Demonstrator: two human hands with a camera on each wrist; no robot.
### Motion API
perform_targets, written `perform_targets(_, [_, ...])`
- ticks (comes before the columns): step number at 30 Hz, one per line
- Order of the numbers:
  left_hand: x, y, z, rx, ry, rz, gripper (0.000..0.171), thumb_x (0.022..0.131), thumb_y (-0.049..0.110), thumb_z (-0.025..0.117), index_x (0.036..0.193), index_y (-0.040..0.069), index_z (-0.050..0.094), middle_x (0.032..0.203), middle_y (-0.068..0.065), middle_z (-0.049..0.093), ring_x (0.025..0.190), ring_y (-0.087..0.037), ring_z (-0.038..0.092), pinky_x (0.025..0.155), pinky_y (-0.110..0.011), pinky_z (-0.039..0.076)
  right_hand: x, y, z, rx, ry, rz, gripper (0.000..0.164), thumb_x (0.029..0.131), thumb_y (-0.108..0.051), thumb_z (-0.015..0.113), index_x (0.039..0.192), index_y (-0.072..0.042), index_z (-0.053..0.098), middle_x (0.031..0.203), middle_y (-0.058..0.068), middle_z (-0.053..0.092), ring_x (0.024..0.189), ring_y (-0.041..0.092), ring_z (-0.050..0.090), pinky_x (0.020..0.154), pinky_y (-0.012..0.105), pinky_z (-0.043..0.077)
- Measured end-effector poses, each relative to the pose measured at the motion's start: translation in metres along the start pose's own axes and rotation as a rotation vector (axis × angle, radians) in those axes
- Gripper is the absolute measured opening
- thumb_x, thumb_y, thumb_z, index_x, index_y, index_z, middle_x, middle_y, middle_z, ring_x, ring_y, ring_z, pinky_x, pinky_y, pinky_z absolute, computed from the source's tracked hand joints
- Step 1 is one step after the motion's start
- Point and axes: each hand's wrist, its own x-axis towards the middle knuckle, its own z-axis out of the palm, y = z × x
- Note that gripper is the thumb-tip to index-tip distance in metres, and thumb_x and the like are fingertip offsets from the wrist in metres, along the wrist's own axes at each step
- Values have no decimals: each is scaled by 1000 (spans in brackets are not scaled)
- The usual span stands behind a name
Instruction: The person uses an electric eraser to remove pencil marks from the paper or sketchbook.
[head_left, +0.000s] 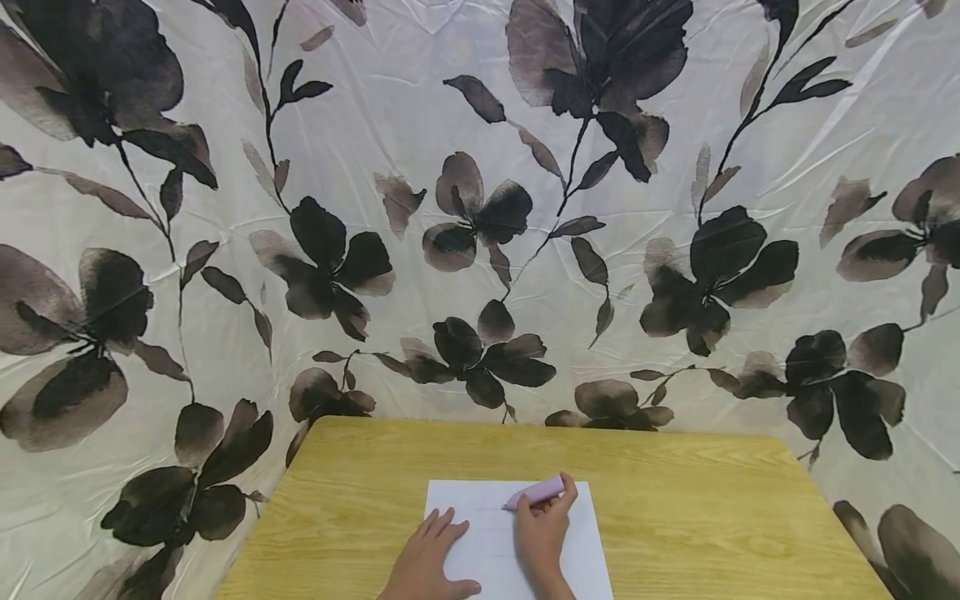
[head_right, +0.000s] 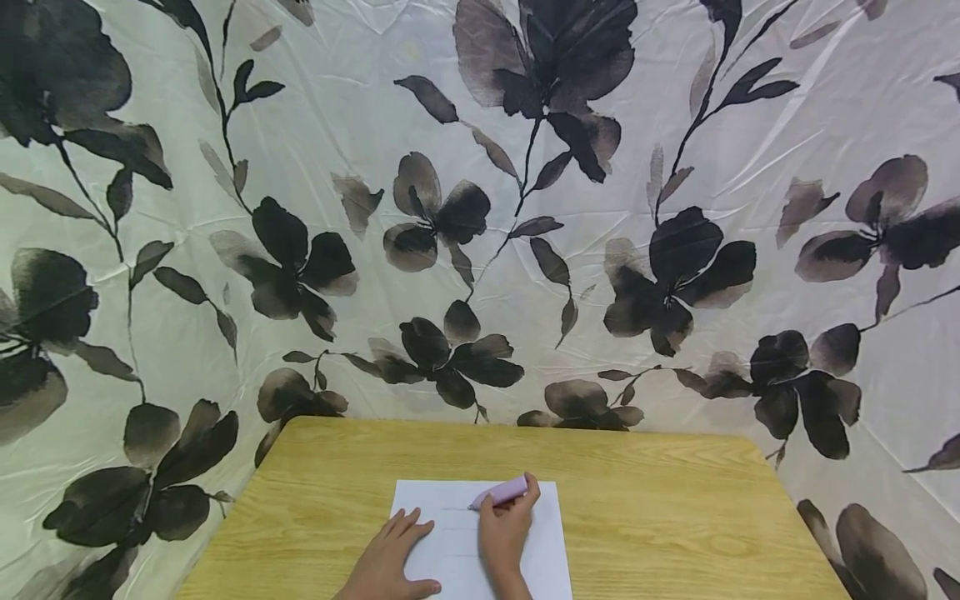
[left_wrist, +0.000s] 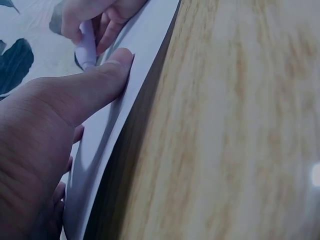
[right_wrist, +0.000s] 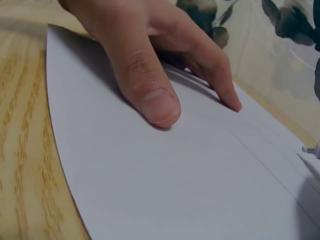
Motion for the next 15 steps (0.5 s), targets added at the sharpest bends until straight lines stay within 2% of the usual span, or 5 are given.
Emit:
perform_targets(7, [-1, -1, 4, -1, -45, -40, 95, 68, 80, 62, 136, 12, 56, 143, -17, 47, 134, -43, 36, 107, -55, 33, -5, 3, -1, -12, -27, -1, 77, 79, 8, 67, 142, -7, 25, 78, 7, 60, 65, 16, 58, 56, 22, 52])
perform_targets(15, [1, 0, 0, -12, -60, -48, 97, 69, 81, 60, 137, 12, 55, 145, -17, 45, 135, -43, 35, 107, -57, 32, -4, 1, 0, 28, -35, -30, 77, 78, 10, 68, 141, -6, 26, 79, 9, 61, 65, 16, 59, 57, 23, 53])
